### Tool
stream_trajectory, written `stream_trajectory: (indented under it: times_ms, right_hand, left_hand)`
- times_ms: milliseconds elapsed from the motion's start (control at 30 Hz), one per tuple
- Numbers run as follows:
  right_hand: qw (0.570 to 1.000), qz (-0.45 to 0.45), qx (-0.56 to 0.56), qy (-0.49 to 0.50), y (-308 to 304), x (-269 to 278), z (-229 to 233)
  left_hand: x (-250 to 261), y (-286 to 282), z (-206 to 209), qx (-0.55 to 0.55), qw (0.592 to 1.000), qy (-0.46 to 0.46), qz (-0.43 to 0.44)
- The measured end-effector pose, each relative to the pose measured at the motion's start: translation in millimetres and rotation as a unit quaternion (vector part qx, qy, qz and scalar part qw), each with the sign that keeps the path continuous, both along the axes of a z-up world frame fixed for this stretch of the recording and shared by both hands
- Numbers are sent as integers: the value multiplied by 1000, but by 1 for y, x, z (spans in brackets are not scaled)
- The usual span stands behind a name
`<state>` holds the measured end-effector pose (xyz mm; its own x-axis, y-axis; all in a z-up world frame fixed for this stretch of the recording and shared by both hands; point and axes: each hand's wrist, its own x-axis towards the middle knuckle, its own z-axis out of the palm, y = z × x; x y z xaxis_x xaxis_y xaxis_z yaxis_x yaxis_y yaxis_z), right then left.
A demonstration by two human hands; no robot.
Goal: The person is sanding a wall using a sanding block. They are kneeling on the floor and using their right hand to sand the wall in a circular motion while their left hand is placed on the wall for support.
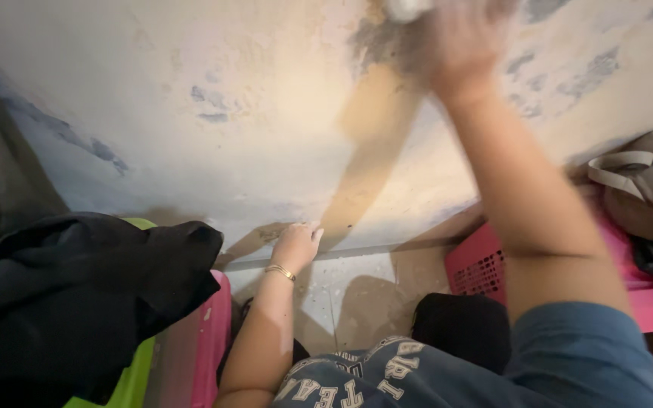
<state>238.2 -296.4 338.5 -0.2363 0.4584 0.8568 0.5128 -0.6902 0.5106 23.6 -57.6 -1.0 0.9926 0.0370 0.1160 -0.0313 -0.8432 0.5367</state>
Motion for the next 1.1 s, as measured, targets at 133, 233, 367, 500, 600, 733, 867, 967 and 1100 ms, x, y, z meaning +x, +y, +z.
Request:
stream_trajectory:
  times_ms: [133, 233, 367, 500, 600, 733, 867, 967, 1100]
  right_hand:
    - [991, -6, -134, -29, 34, -19, -32]
    - [987, -69, -143, 2, -19, 31, -37]
    - [993, -60, 29, 93, -40, 59, -39]
    - [967, 99, -212, 106, 37, -14, -70]
    - [931, 199, -232, 199, 65, -81, -67]
    - [862, 313, 29, 398, 29, -108, -61]
    - [492, 465, 195, 710, -21, -100, -59]
    - [345, 526, 198, 751, -42, -100, -61]
    - [298, 502, 204, 786, -53, -106, -60]
  left_hand:
    - [-1, -19, 7, -10, 998, 63, 11]
    - [0, -14, 11, -11, 999, 41, -23]
    - [-6, -3, 2, -14, 1000, 6, -1]
    - [0, -12, 1, -44, 997, -59, -27]
    - [-10, -32, 33, -116, 992, -28, 33]
    - [-19, -54, 97, -238, 954, -118, 136]
    - [-13, -63, 159, -404, 859, -312, 28]
    - [11, -68, 200, -530, 796, -273, -102]
    - [15, -87, 231, -634, 726, -209, -167]
